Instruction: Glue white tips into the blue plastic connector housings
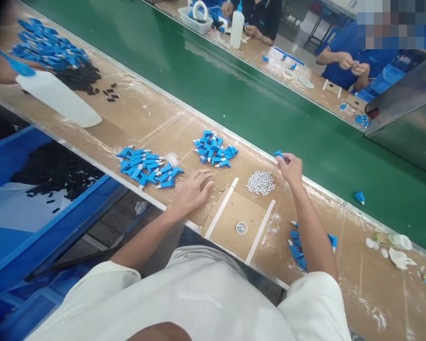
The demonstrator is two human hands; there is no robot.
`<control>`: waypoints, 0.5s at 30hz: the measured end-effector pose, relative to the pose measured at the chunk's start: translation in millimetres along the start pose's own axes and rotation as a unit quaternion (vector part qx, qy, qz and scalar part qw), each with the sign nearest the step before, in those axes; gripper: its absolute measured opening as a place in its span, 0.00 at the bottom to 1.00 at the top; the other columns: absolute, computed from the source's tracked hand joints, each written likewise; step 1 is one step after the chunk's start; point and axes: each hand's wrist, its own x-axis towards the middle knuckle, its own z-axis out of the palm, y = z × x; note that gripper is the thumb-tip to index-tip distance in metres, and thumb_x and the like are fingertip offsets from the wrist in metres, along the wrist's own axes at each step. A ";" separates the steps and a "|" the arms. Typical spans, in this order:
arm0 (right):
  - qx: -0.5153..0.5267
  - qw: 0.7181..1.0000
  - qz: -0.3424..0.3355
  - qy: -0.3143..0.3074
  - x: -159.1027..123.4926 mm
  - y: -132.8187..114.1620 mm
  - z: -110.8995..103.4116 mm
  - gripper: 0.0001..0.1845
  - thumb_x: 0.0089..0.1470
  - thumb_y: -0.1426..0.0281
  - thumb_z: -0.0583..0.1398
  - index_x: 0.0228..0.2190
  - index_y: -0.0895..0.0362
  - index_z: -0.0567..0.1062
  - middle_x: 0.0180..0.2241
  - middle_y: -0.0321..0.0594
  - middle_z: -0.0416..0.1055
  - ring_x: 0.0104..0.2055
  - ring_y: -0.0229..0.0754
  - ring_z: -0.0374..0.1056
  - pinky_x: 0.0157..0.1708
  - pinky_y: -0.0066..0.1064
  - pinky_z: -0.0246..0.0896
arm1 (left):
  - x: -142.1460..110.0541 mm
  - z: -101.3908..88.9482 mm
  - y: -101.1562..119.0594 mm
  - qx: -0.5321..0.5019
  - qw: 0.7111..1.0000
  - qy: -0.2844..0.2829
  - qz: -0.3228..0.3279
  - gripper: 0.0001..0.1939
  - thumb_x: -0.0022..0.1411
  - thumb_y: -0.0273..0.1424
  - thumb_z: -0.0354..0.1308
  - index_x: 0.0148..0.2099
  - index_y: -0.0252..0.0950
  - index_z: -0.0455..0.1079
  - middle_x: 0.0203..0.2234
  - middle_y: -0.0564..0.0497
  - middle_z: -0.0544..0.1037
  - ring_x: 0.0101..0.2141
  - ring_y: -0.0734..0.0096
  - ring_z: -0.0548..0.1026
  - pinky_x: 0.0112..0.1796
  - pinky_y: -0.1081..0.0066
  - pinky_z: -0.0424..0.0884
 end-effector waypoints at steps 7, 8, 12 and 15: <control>0.162 0.960 -0.146 -0.178 -127.0 -65.5 -15.2 0.15 0.58 0.58 0.65 0.40 0.54 0.85 0.32 0.38 0.75 0.31 0.38 0.70 0.30 0.31 0.66 | -14.7 -4.6 61.8 -0.355 0.928 -0.094 -0.068 0.24 0.68 0.49 0.57 0.53 0.36 0.74 0.50 0.40 0.81 0.50 0.60 0.80 0.51 0.62 0.76; 0.165 0.955 -0.156 -0.189 -138.9 -73.3 -16.9 0.13 0.58 0.59 0.65 0.39 0.54 0.85 0.31 0.38 0.74 0.31 0.38 0.69 0.30 0.30 0.66 | -14.7 -4.5 69.4 -0.391 0.909 -0.117 -0.082 0.26 0.66 0.51 0.58 0.53 0.35 0.74 0.48 0.40 0.81 0.48 0.60 0.80 0.49 0.64 0.76; 0.181 0.954 -0.141 -0.191 -162.6 -85.7 -19.6 0.11 0.57 0.60 0.67 0.36 0.53 0.85 0.31 0.39 0.73 0.30 0.38 0.67 0.27 0.29 0.65 | -11.3 -4.9 78.8 -0.375 0.913 -0.138 -0.082 0.24 0.61 0.50 0.64 0.48 0.36 0.76 0.44 0.43 0.83 0.45 0.62 0.81 0.47 0.66 0.76; 0.200 0.958 -0.109 -0.174 -166.6 -80.6 -20.8 0.12 0.57 0.58 0.68 0.36 0.53 0.84 0.32 0.40 0.73 0.29 0.37 0.66 0.25 0.28 0.63 | 12.1 -8.1 52.9 -0.217 0.973 -0.011 -0.077 0.12 0.64 0.40 0.62 0.43 0.37 0.75 0.43 0.44 0.82 0.46 0.62 0.79 0.51 0.65 0.74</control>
